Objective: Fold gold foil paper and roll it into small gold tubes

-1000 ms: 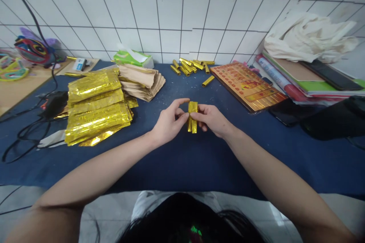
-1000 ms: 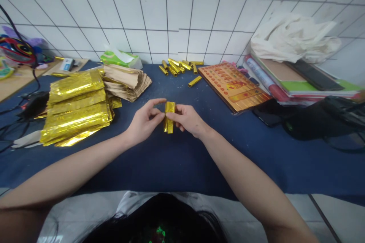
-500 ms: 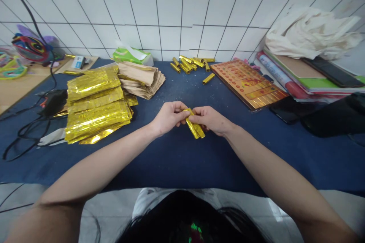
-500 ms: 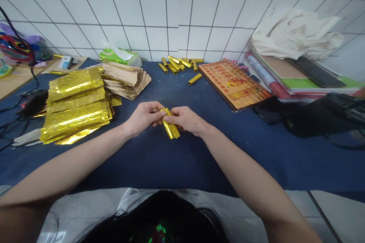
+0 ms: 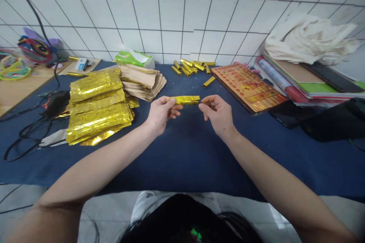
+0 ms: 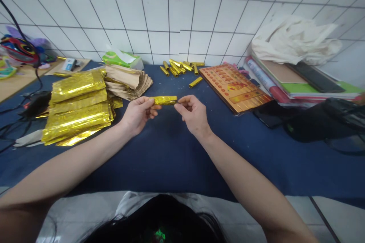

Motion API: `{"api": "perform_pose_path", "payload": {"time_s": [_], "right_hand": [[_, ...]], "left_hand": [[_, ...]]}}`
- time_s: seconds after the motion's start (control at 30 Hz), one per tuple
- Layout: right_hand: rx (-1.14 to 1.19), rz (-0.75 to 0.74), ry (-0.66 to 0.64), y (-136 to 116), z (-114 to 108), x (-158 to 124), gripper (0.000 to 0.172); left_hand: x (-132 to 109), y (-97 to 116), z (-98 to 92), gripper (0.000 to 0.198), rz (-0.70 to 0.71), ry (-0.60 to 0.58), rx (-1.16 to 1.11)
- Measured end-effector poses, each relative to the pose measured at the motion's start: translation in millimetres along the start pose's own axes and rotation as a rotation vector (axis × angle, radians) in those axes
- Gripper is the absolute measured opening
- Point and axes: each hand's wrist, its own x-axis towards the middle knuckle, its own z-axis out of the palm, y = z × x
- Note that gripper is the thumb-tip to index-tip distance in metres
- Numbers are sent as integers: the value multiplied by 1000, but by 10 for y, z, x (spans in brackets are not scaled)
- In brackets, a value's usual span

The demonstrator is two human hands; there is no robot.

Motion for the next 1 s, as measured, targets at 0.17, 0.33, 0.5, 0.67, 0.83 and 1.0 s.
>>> {"api": "perform_pose_path", "payload": {"time_s": [0.17,0.33,0.5,0.67,0.83,1.0], "right_hand": [[-61,-13,-77,16,-4,0,11],[-14,-26,-59,15,-46,32,10],[-25,27,-169,-9,-59,26,10],[-24,106,-315,-24,-35,0,14],[110,140,-268,1,-47,21,17],[128,155,-267,-18,-57,33,17]], "left_hand": [[-53,-17,33,13,-101,-75,-29],[-1,22,3,21,2,-16,40],[2,51,-7,37,186,-245,317],[-28,5,-7,29,236,-356,608],[-16,29,-8,27,151,-322,592],[-45,52,9,33,100,-463,521]]}}
